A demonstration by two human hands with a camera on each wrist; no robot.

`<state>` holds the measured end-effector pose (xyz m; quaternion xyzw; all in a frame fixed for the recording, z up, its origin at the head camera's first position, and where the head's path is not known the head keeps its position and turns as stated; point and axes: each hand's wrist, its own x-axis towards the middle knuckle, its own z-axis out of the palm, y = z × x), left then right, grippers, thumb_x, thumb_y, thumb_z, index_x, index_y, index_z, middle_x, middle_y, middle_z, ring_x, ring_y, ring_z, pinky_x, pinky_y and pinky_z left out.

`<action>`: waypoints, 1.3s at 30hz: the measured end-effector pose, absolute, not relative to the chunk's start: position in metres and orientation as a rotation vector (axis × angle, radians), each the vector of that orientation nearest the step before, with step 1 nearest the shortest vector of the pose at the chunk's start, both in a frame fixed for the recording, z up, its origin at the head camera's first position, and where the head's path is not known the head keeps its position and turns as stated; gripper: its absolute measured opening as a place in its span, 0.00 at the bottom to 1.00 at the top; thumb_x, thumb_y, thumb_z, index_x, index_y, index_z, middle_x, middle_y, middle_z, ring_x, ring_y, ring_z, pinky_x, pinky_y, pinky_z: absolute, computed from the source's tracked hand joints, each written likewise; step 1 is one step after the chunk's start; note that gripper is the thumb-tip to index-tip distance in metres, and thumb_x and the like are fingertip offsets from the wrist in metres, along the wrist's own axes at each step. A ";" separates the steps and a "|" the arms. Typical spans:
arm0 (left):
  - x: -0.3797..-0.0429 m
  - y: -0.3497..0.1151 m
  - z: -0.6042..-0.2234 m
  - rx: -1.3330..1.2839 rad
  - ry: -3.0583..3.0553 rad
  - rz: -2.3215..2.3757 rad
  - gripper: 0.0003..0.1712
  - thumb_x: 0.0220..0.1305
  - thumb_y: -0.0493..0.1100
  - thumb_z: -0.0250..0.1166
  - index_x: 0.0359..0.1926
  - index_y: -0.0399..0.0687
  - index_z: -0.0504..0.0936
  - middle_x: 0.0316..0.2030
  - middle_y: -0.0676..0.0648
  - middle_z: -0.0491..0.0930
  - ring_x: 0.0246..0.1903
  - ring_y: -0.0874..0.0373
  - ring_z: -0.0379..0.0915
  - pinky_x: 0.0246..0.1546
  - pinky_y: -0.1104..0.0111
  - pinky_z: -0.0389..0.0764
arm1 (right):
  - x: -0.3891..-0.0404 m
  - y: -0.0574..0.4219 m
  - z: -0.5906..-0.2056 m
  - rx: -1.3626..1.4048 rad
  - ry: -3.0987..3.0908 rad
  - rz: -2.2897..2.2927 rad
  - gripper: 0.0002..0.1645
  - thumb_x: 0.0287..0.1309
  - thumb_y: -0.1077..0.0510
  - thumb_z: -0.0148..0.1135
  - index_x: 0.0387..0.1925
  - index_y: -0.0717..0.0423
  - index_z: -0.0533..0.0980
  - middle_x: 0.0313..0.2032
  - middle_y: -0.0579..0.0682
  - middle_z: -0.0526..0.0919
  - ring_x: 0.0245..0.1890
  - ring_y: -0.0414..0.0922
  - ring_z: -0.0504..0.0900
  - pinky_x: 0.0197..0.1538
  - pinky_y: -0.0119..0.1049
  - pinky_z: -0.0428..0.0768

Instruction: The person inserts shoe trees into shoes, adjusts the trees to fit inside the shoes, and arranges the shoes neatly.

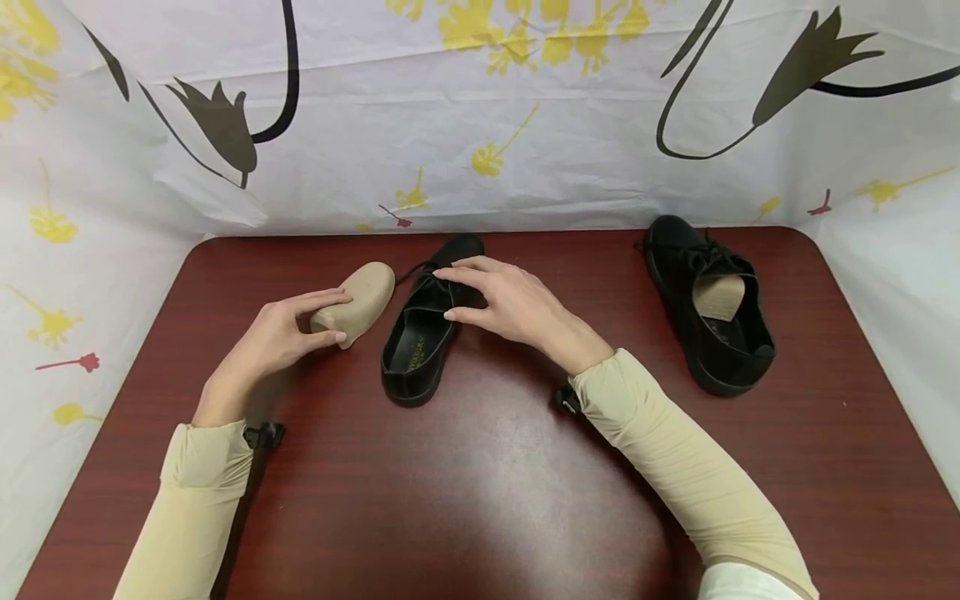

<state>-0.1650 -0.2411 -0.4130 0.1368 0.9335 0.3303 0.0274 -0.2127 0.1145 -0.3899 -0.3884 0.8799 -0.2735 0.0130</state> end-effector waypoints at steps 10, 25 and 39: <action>-0.167 -0.240 -0.414 0.431 2.894 1.004 0.32 0.58 0.48 0.75 0.64 0.58 0.79 0.63 0.46 0.76 0.64 0.51 0.69 0.64 0.55 0.68 | -0.210 0.107 -0.391 -1.120 2.825 -0.796 0.35 0.60 0.37 0.67 0.67 0.39 0.73 0.64 0.47 0.74 0.62 0.45 0.74 0.57 0.48 0.76; -0.168 -0.241 -0.405 0.496 2.885 0.979 0.30 0.61 0.45 0.73 0.64 0.54 0.78 0.61 0.46 0.78 0.63 0.51 0.71 0.63 0.55 0.68 | -0.209 0.107 -0.390 -1.132 2.814 -0.812 0.32 0.64 0.38 0.63 0.67 0.39 0.73 0.64 0.46 0.75 0.64 0.44 0.73 0.61 0.46 0.73; -0.167 -0.237 -0.412 0.520 2.934 1.058 0.28 0.57 0.49 0.75 0.60 0.58 0.82 0.59 0.51 0.79 0.61 0.53 0.72 0.62 0.56 0.69 | -0.210 0.108 -0.392 -1.136 2.798 -0.845 0.32 0.64 0.38 0.63 0.67 0.39 0.73 0.64 0.45 0.75 0.64 0.42 0.73 0.63 0.44 0.71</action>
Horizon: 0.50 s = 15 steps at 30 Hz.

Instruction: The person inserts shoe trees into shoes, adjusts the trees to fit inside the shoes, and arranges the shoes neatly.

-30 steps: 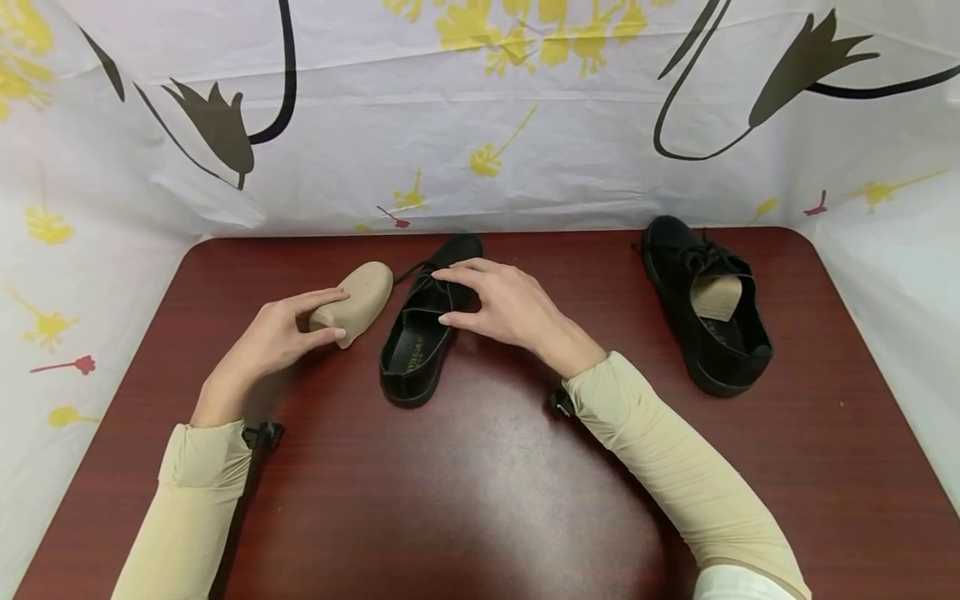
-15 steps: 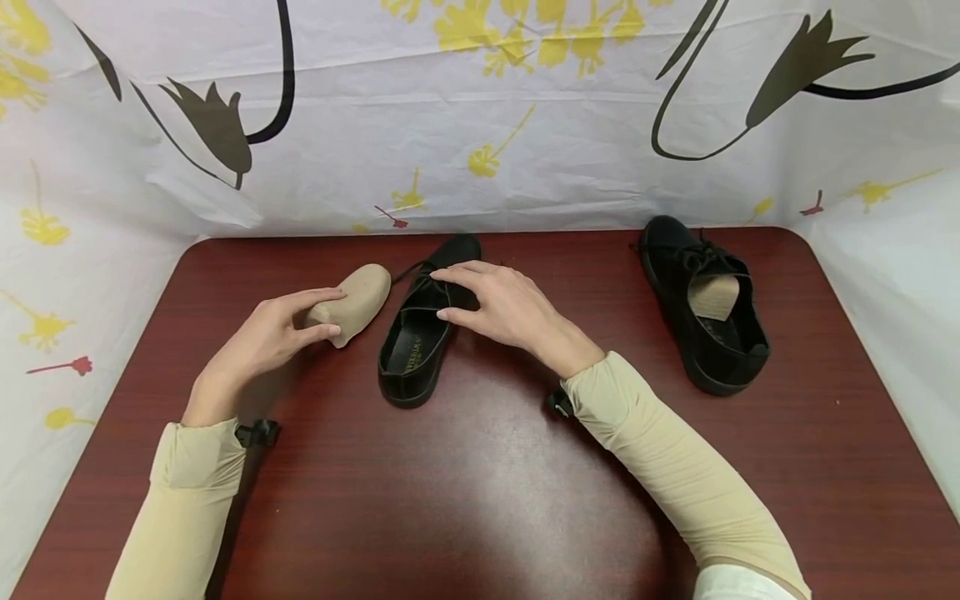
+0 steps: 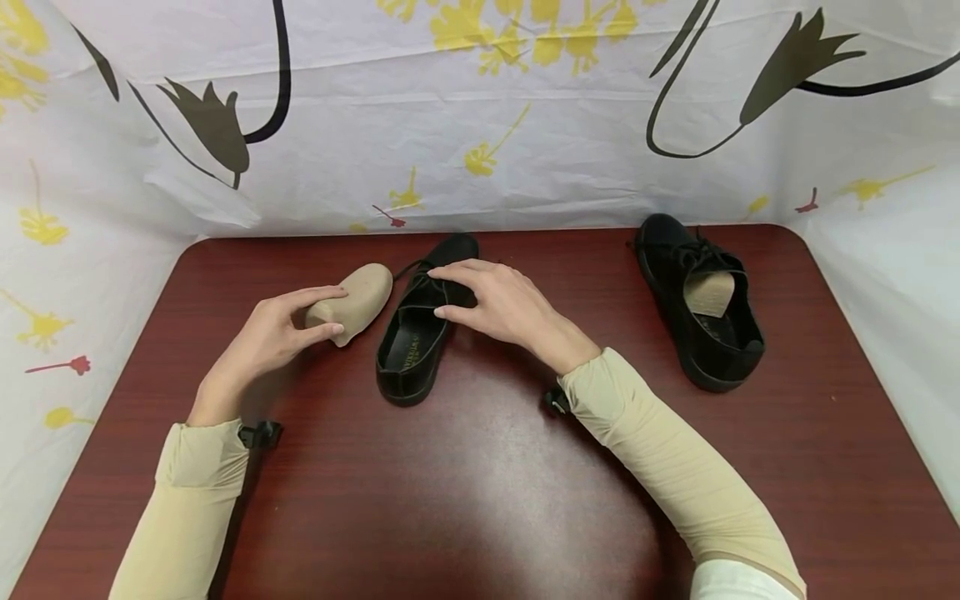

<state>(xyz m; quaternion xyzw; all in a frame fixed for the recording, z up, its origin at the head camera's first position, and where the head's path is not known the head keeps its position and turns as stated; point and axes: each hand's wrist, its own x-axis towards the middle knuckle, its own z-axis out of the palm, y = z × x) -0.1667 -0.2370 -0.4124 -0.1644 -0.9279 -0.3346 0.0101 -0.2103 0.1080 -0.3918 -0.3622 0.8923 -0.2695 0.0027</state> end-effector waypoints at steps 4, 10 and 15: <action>-0.165 -0.235 -0.413 -0.524 -2.848 -1.071 0.28 0.56 0.48 0.77 0.59 0.58 0.83 0.57 0.52 0.80 0.60 0.54 0.73 0.61 0.56 0.70 | -0.211 0.108 -0.392 -1.137 2.794 -0.856 0.32 0.64 0.38 0.63 0.67 0.39 0.73 0.63 0.45 0.75 0.64 0.42 0.73 0.63 0.44 0.71; -0.163 -0.233 -0.414 -0.525 -2.789 -1.107 0.27 0.53 0.48 0.78 0.56 0.58 0.85 0.56 0.52 0.81 0.59 0.54 0.74 0.60 0.57 0.70 | -0.211 0.108 -0.392 -1.125 2.792 -0.852 0.32 0.64 0.38 0.63 0.67 0.39 0.73 0.64 0.46 0.75 0.64 0.43 0.72 0.63 0.45 0.72; -0.161 -0.231 -0.413 -0.487 -2.761 -1.134 0.27 0.51 0.47 0.80 0.54 0.59 0.86 0.54 0.52 0.81 0.58 0.55 0.73 0.54 0.58 0.73 | -0.211 0.108 -0.392 -1.119 2.785 -0.855 0.32 0.64 0.38 0.62 0.67 0.39 0.72 0.64 0.45 0.75 0.65 0.43 0.72 0.64 0.45 0.71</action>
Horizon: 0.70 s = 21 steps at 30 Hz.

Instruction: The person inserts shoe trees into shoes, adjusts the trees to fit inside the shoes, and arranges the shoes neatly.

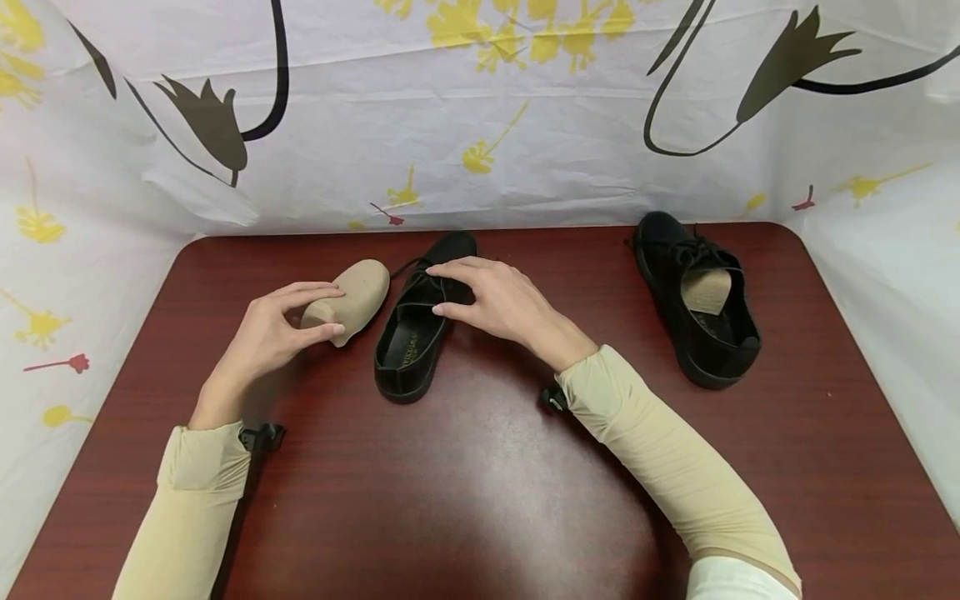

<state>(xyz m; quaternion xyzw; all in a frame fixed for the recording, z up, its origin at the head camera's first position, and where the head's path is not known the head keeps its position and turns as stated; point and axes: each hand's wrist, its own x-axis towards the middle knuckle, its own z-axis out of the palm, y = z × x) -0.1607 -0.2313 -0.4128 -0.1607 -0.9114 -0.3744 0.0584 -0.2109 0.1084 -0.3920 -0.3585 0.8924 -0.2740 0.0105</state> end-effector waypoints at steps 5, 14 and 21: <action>-0.156 -0.232 -0.409 -0.453 -2.762 -1.133 0.25 0.51 0.49 0.79 0.53 0.61 0.86 0.53 0.53 0.81 0.57 0.54 0.73 0.52 0.58 0.73 | -0.211 0.108 -0.391 -1.119 2.781 -0.867 0.32 0.63 0.38 0.63 0.67 0.39 0.73 0.64 0.45 0.75 0.65 0.43 0.72 0.64 0.44 0.71; -0.147 -0.228 -0.405 -0.438 -2.740 -1.121 0.25 0.51 0.50 0.80 0.53 0.62 0.87 0.52 0.55 0.82 0.44 0.59 0.72 0.37 0.66 0.72 | -0.209 0.109 -0.391 -1.105 2.774 -0.892 0.32 0.62 0.38 0.65 0.66 0.38 0.74 0.63 0.43 0.76 0.64 0.42 0.72 0.64 0.43 0.71; -0.140 -0.224 -0.405 -0.393 -2.686 -1.162 0.24 0.50 0.48 0.80 0.51 0.61 0.88 0.50 0.56 0.82 0.34 0.57 0.66 0.32 0.71 0.65 | -0.212 0.109 -0.390 -1.085 2.762 -0.918 0.32 0.60 0.38 0.67 0.65 0.37 0.75 0.62 0.42 0.77 0.63 0.41 0.73 0.64 0.42 0.71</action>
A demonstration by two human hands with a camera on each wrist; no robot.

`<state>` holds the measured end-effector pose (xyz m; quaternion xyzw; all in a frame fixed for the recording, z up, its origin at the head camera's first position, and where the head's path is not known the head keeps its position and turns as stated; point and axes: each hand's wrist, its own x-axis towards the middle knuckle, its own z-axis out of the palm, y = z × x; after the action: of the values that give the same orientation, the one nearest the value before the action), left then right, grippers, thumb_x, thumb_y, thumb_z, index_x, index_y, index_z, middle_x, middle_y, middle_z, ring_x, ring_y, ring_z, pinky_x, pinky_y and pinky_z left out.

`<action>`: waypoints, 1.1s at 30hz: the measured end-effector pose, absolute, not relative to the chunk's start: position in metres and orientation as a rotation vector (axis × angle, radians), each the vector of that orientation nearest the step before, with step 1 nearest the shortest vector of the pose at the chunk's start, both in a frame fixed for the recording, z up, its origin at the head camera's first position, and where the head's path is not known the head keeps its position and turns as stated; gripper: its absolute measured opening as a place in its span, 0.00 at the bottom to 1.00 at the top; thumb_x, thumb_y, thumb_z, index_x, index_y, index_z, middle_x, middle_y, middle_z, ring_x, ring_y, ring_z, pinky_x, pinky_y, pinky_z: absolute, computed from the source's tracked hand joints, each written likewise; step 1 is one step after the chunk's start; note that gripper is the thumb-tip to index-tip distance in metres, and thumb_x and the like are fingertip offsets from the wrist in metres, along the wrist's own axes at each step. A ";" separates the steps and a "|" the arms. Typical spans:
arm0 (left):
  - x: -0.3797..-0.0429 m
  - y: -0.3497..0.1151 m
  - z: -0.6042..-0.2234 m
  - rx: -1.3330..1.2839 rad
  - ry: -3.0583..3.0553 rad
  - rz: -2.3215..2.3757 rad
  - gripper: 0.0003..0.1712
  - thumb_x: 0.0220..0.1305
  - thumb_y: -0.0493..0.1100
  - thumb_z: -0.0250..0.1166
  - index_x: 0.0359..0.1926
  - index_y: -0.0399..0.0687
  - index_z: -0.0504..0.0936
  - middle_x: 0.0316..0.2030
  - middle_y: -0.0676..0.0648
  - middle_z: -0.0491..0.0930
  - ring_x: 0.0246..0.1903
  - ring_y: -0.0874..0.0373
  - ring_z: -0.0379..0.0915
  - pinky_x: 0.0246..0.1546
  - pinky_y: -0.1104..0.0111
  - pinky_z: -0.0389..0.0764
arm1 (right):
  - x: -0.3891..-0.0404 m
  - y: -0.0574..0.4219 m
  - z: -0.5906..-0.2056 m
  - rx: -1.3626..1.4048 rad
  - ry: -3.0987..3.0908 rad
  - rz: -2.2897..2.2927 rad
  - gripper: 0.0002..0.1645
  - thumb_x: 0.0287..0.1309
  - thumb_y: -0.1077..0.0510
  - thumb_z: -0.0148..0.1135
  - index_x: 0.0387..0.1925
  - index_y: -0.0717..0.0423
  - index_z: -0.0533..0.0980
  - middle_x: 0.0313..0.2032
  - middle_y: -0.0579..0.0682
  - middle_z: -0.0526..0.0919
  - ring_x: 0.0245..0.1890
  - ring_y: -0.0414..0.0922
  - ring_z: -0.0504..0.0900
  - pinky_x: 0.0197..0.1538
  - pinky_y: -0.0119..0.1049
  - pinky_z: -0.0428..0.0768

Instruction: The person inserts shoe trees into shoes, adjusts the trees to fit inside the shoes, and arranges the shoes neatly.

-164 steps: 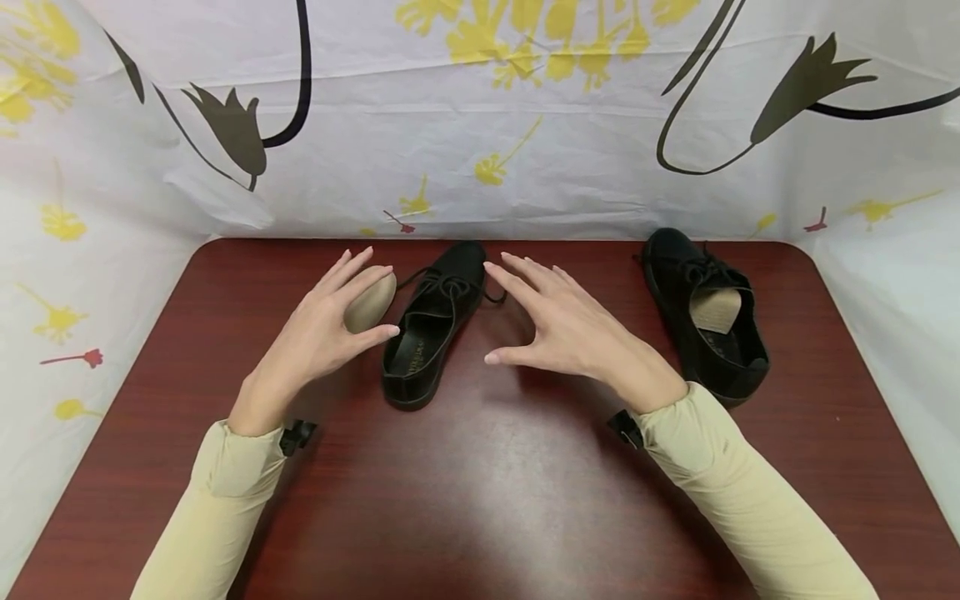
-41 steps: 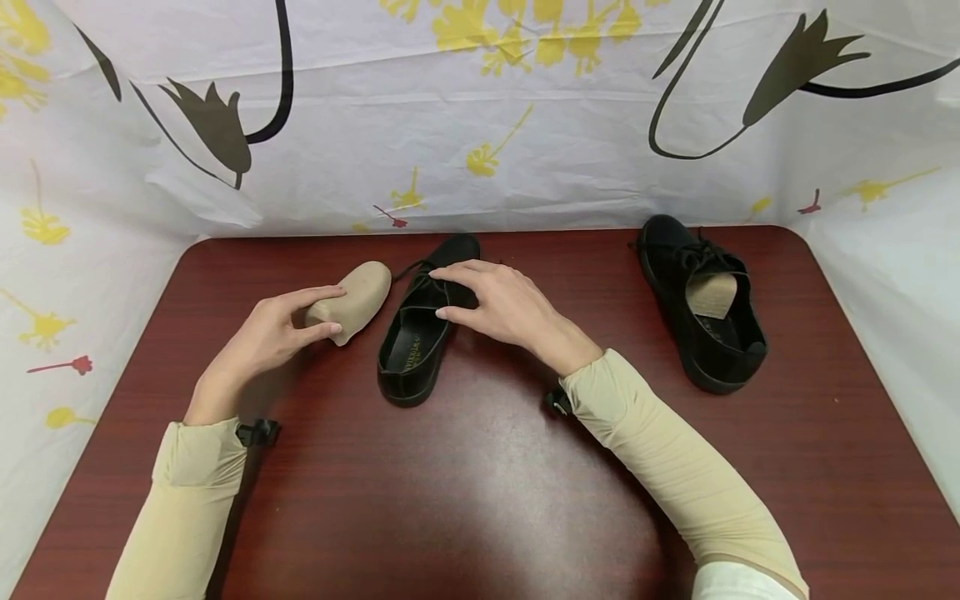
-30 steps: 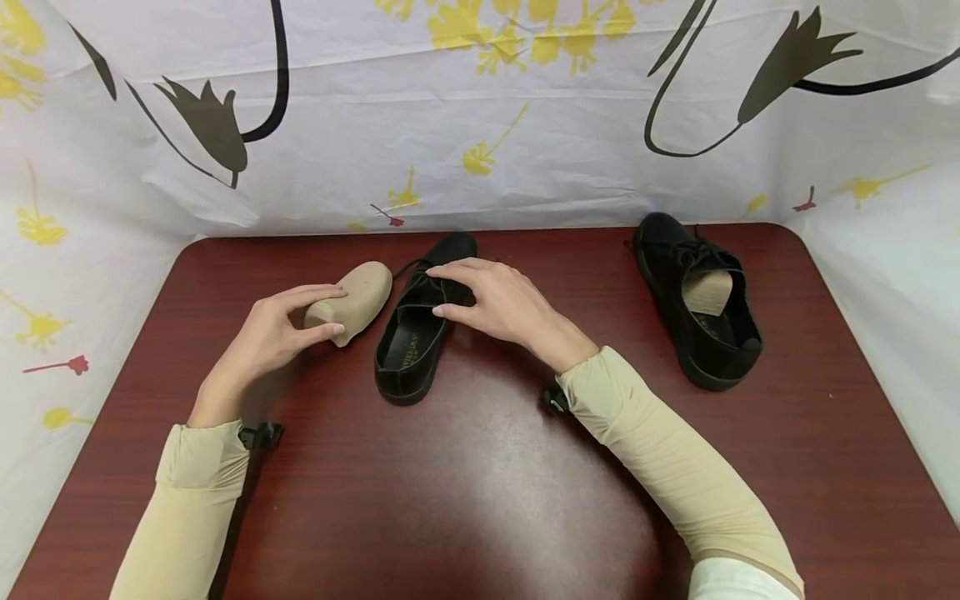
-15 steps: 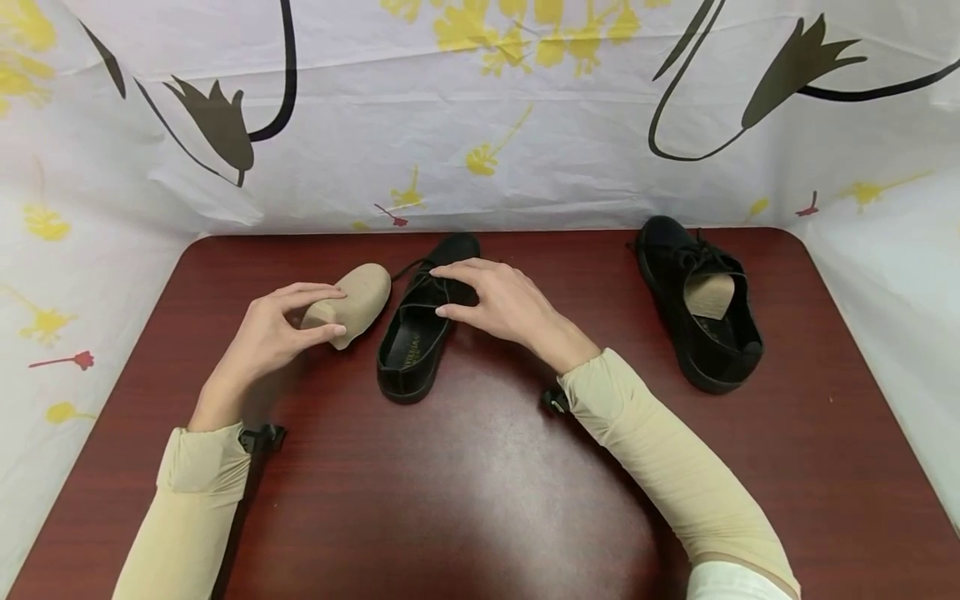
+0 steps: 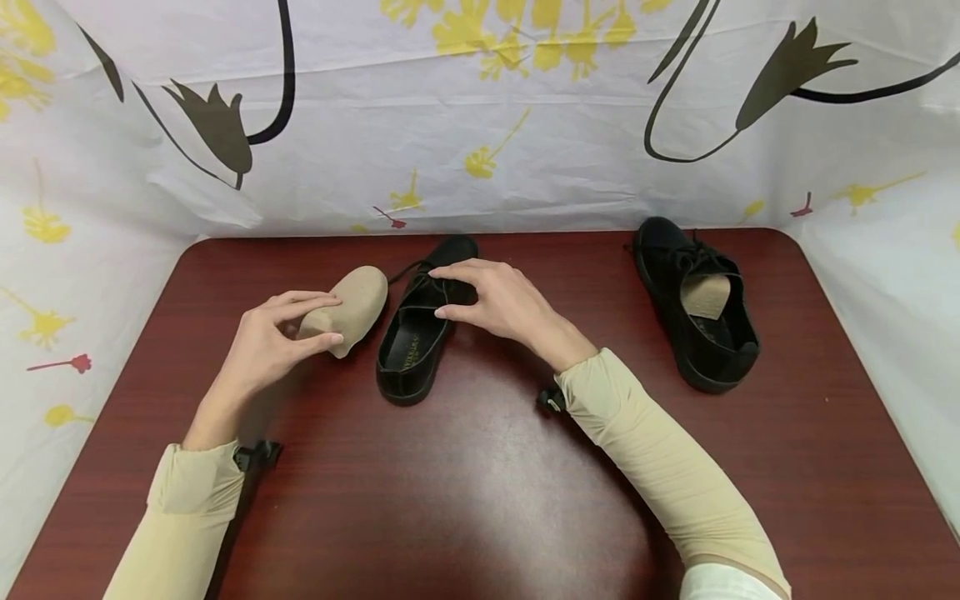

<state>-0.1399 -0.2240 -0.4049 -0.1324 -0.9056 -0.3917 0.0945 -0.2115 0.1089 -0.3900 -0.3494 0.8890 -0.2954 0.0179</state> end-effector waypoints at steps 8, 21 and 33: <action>-0.134 -0.217 -0.404 -0.414 -2.646 -1.168 0.24 0.48 0.48 0.81 0.50 0.61 0.88 0.49 0.56 0.82 0.33 0.54 0.66 0.31 0.71 0.64 | -0.213 0.109 -0.390 -1.054 2.747 -0.938 0.30 0.62 0.40 0.66 0.65 0.36 0.74 0.62 0.41 0.76 0.64 0.40 0.73 0.64 0.41 0.71; -0.126 -0.208 -0.393 -0.453 -2.559 -1.204 0.25 0.45 0.46 0.83 0.48 0.61 0.89 0.47 0.58 0.82 0.31 0.60 0.65 0.28 0.70 0.65 | -0.212 0.108 -0.392 -1.067 2.768 -0.936 0.30 0.63 0.40 0.64 0.65 0.36 0.74 0.62 0.40 0.76 0.64 0.39 0.72 0.65 0.40 0.69; -0.120 -0.200 -0.389 -0.474 -2.444 -1.258 0.24 0.42 0.41 0.84 0.45 0.57 0.90 0.43 0.57 0.83 0.32 0.62 0.67 0.29 0.66 0.69 | -0.212 0.110 -0.392 -1.057 2.757 -0.934 0.30 0.63 0.38 0.64 0.66 0.36 0.74 0.63 0.41 0.76 0.64 0.40 0.73 0.65 0.41 0.70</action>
<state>-0.1197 -0.2001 -0.3894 -0.1674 -0.8626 -0.4441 0.1753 -0.2117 0.1103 -0.3922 -0.3413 0.8900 -0.3015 0.0225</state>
